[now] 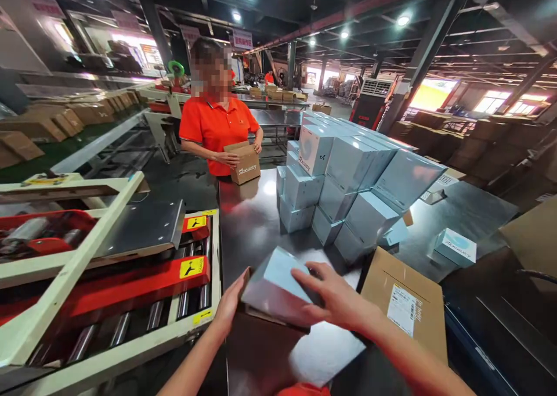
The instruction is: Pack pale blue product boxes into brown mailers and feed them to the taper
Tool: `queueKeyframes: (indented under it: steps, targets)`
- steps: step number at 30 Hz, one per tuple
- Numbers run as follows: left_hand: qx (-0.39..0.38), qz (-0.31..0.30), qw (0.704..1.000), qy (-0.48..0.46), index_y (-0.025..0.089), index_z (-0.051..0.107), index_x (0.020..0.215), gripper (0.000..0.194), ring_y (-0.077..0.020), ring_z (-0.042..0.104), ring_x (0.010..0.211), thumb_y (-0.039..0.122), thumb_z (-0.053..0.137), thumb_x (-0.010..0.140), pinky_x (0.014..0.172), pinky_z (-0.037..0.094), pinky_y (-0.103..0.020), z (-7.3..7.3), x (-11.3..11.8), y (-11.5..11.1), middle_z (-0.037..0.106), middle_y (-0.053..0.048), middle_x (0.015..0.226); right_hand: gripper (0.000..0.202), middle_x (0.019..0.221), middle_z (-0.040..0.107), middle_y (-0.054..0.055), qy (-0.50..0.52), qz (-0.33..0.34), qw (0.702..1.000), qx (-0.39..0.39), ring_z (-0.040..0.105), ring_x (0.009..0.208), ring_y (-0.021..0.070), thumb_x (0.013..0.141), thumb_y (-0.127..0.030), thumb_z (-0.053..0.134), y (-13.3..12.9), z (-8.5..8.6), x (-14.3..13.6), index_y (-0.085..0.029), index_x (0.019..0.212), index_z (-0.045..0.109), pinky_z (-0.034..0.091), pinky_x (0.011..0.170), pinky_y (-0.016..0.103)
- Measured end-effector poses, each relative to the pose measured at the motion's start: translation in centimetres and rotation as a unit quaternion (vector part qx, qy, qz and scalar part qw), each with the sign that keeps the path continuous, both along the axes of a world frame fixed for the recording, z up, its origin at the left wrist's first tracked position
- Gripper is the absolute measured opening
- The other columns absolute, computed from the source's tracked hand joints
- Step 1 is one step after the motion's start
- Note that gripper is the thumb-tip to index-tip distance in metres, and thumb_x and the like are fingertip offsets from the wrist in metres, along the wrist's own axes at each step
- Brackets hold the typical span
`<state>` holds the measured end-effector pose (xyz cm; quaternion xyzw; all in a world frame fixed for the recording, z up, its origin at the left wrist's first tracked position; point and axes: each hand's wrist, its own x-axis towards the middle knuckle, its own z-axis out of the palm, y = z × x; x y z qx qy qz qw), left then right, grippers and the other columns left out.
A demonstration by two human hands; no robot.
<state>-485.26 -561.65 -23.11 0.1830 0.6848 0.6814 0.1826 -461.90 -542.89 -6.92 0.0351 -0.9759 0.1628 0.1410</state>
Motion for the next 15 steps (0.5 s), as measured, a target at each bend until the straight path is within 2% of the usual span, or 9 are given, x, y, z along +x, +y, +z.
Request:
queueKeyframes:
  steps: [2,4,6,8,10,11,13,15]
  targets:
    - [-0.021,0.034,0.999,-0.015,0.016,0.067,0.122,0.053,-0.0298,0.064,0.123,0.053,0.051,0.088,0.103,0.052,-0.044,0.2,0.3,0.1,0.068,-0.015,0.131,0.069,0.149,0.047,0.016,-0.104,0.017,0.994,0.0,0.05,0.133,0.0366,0.083,-0.049,0.072,-0.1,-1.0,-0.7,-0.033,0.146,0.049,0.046,0.107,0.055]
    - [-0.047,0.093,0.994,0.007,0.013,0.064,0.12,0.054,-0.0326,0.063,0.121,0.054,0.054,0.085,0.104,0.05,-0.048,0.3,0.9,0.2,0.068,-0.019,0.127,0.071,0.158,0.036,0.016,-0.117,-0.002,0.992,-0.045,0.038,0.143,0.0347,0.088,-0.048,0.067,1.4,-2.5,-0.7,-0.031,0.152,0.04,0.037,0.114,0.056]
    - [-0.08,0.121,0.985,0.088,0.015,0.066,0.111,0.051,-0.0344,0.065,0.115,0.056,0.054,0.085,0.104,0.048,-0.051,0.4,1.9,0.1,0.071,-0.018,0.118,0.079,0.163,0.026,0.016,-0.116,-0.033,0.986,-0.114,0.03,0.148,0.0309,0.09,-0.043,0.065,3.6,-4.8,-0.1,-0.029,0.157,0.026,0.033,0.118,0.053]
    - [-0.115,0.084,0.97,0.199,0.019,0.07,0.105,0.046,-0.034,0.066,0.112,0.057,0.052,0.087,0.103,0.049,-0.051,0.2,3.4,-0.1,0.073,-0.014,0.114,0.092,0.164,0.023,0.017,-0.12,-0.078,0.972,-0.188,0.038,0.144,0.0307,0.086,-0.043,0.071,5.1,-7.7,0.1,-0.03,0.159,0.017,0.043,0.111,0.049]
    - [-0.16,-0.006,0.942,0.296,0.024,0.075,0.102,0.042,-0.0341,0.065,0.116,0.056,0.052,0.089,0.105,0.048,-0.051,-0.2,5.1,-0.4,0.074,-0.012,0.117,0.098,0.162,0.026,0.017,-0.097,-0.123,0.961,-0.229,0.051,0.133,0.0297,0.082,-0.045,0.075,5.5,-10.8,-0.6,-0.031,0.159,0.016,0.054,0.1,0.046]
    - [-0.186,-0.051,0.922,0.335,0.026,0.077,0.101,0.04,-0.035,0.063,0.119,0.055,0.052,0.09,0.106,0.047,-0.053,-0.4,5.9,-0.6,0.074,-0.011,0.12,0.1,0.16,0.03,0.017,-0.071,-0.144,0.961,-0.226,0.055,0.129,0.0293,0.08,-0.044,0.077,5.3,-12.2,-1.2,-0.031,0.159,0.018,0.055,0.098,0.046]
    - [-0.239,-0.108,0.879,0.399,0.028,0.079,0.101,0.039,-0.0384,0.061,0.122,0.054,0.052,0.092,0.109,0.042,-0.059,-0.7,7.1,-1.0,0.073,-0.011,0.123,0.099,0.155,0.039,0.019,-0.023,-0.161,0.971,-0.177,0.054,0.13,0.0314,0.075,-0.041,0.082,4.6,-14.4,-2.7,-0.027,0.156,0.027,0.05,0.105,0.051]
    - [-0.269,-0.112,0.844,0.45,0.028,0.076,0.115,0.04,-0.0412,0.058,0.126,0.052,0.054,0.092,0.111,0.036,-0.064,-0.5,7.5,-1.3,0.069,-0.013,0.129,0.085,0.151,0.045,0.02,-0.004,-0.134,0.984,-0.117,0.049,0.135,0.0338,0.077,-0.039,0.08,4.0,-15.6,-3.6,-0.022,0.15,0.039,0.043,0.112,0.055]
